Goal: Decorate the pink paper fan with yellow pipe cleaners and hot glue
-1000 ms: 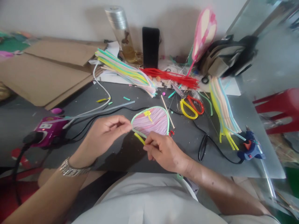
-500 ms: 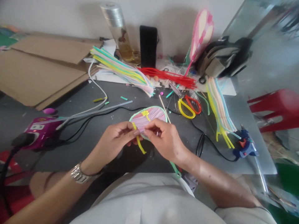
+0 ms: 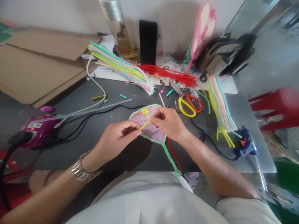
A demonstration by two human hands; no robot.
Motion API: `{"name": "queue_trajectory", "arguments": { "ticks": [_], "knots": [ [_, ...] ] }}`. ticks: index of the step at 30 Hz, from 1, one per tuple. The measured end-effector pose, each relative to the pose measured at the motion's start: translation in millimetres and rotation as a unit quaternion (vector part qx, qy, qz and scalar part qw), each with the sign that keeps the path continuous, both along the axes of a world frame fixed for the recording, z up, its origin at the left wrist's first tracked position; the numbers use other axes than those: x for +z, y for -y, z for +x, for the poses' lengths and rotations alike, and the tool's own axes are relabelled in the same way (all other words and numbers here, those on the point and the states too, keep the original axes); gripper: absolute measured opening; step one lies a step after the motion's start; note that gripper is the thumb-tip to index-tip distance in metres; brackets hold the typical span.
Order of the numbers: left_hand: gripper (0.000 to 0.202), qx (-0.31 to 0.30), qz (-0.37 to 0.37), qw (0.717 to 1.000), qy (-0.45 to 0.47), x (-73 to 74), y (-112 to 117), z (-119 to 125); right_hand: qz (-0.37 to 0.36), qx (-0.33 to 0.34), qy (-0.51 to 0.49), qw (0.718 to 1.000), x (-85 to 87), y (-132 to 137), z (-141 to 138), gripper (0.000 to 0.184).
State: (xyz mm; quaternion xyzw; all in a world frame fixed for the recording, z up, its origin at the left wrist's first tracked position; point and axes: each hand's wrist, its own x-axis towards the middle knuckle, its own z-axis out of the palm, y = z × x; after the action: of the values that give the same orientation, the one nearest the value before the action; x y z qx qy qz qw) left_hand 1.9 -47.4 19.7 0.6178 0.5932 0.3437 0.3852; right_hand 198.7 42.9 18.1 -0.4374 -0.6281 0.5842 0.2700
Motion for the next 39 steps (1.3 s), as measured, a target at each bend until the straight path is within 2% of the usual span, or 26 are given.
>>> {"name": "queue_trajectory", "arguments": {
  "ticks": [4, 7, 13, 18, 23, 27, 33, 39],
  "knots": [
    [0.010, -0.012, 0.078, 0.991, -0.109, -3.8, -3, -5, 0.032, -0.011, 0.054, 0.998, -5.2, -9, 3, 0.019],
    [0.012, -0.034, 0.110, 0.983, -0.140, -7.2, -5, -8, 0.035, -0.003, 0.072, 0.997, -7.0, -11, 4, 0.020],
    [0.013, -0.078, 0.108, 0.983, -0.123, -12.6, -6, -7, -0.018, -0.002, 0.022, 1.000, -8.8, -8, -2, 0.021],
    [0.014, -0.065, 0.079, 0.989, -0.103, -14.6, -7, -8, -0.070, -0.016, -0.042, 0.997, -11.9, -3, -9, 0.024],
    [0.014, -0.066, 0.061, 0.995, -0.052, -10.5, -7, -5, -0.120, -0.040, -0.089, 0.988, -15.6, 6, -13, 0.030],
    [0.012, -0.053, 0.034, 0.998, -0.016, -6.5, -4, -2, -0.105, -0.051, -0.078, 0.990, -15.6, 16, -13, 0.027],
    [0.009, 0.006, -0.008, 1.000, -0.007, -7.9, 11, -9, -0.109, -0.105, -0.123, 0.981, -9.2, 27, -7, 0.030],
    [0.006, -0.001, 0.026, 1.000, -0.016, -10.1, 27, -6, -0.099, -0.137, -0.156, 0.973, -5.0, 37, -6, 0.029]
  ]
}}
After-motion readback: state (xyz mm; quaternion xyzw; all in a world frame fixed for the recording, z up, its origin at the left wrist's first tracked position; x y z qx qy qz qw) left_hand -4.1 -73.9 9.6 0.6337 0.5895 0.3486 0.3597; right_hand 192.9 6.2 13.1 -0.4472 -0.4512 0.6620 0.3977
